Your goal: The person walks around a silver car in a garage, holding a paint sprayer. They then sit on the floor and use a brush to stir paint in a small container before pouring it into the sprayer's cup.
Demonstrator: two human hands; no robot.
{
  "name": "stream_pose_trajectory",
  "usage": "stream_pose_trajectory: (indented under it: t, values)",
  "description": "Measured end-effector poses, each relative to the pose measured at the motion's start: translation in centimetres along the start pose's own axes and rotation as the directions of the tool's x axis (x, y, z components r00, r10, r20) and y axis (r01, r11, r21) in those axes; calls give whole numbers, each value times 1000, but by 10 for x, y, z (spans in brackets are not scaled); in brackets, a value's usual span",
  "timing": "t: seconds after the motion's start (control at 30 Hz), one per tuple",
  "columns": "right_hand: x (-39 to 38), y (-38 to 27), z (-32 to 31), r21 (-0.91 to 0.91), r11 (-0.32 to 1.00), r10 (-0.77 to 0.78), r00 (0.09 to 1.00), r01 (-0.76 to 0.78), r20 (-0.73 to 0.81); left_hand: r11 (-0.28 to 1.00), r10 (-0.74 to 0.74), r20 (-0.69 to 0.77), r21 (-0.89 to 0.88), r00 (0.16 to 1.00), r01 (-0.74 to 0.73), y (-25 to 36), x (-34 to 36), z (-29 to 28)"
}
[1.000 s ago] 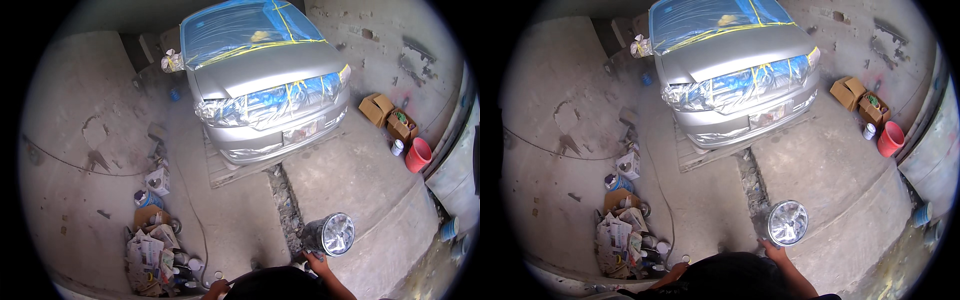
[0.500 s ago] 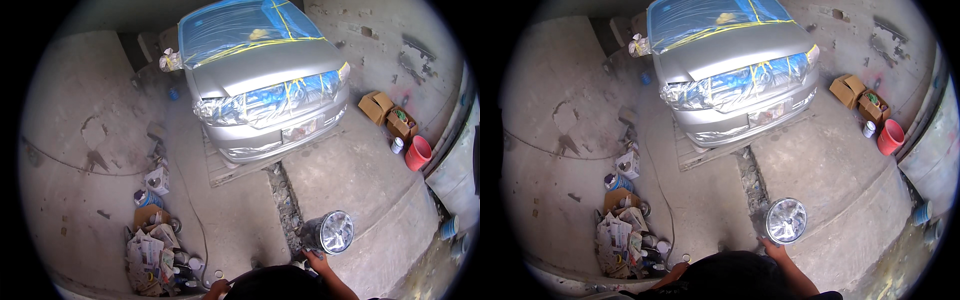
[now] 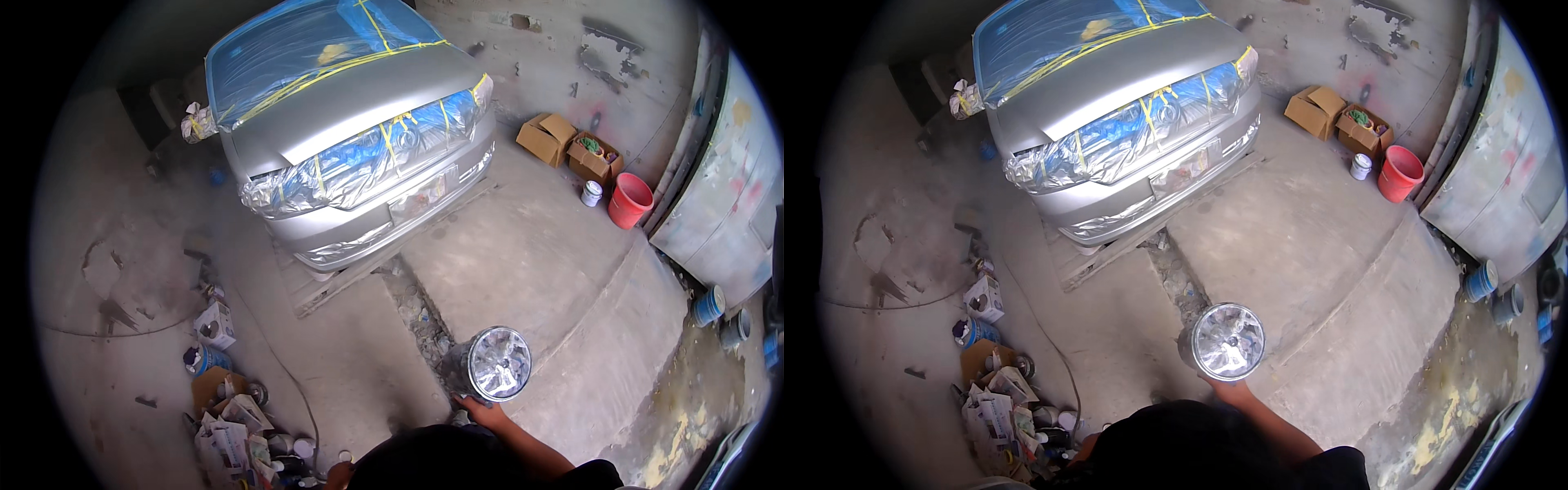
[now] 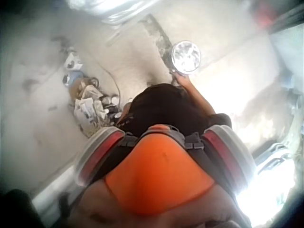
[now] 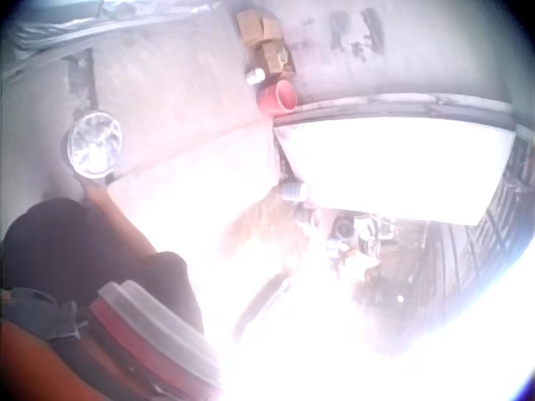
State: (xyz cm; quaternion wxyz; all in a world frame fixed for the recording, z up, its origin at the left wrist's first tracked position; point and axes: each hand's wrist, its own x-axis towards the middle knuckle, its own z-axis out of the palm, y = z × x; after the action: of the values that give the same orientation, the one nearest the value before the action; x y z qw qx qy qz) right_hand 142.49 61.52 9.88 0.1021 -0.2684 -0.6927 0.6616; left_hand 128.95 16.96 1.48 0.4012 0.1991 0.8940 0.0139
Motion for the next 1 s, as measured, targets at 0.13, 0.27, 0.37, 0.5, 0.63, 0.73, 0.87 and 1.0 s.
stream_pose_trajectory:
  t: [0.13, 0.27, 0.37, 0.5, 0.63, 0.73, 0.87, 1.0]
  values:
    - [3, 8, 4, 140, 980, -124, 981, 144, -148, 1000, 12, -6, 16, 1000, -12, 6, 3, -7]
    - [-2, -16, -7, 122, 991, -44, 995, 55, -89, 1000, 13, -28, 20, 1000, -12, 5, 3, -7]
    - [-1, -22, -9, 119, 993, -1, 996, 11, -89, 998, 66, -79, -5, 995, -67, -6, 17, 3]
    - [5, -5, -5, 141, 982, -102, 984, 122, -143, 994, 104, -90, -17, 990, -106, -12, 18, 12]
    - [6, 6, -10, 73, 992, -91, 989, 100, -114, 996, 75, -131, -42, 988, -81, -10, 24, 24]
    - [11, 10, 1, 82, 991, -97, 992, 104, -79, 1000, 25, -163, -12, 986, -27, -49, 32, 49]
    - [7, 17, -15, 13, 998, -58, 993, 60, -102, 998, 59, -157, -11, 986, -61, -11, 29, 32]
    - [7, 18, -13, -24, 998, -66, 995, 64, -80, 1000, -13, -173, 15, 985, 16, -1, 17, 22]
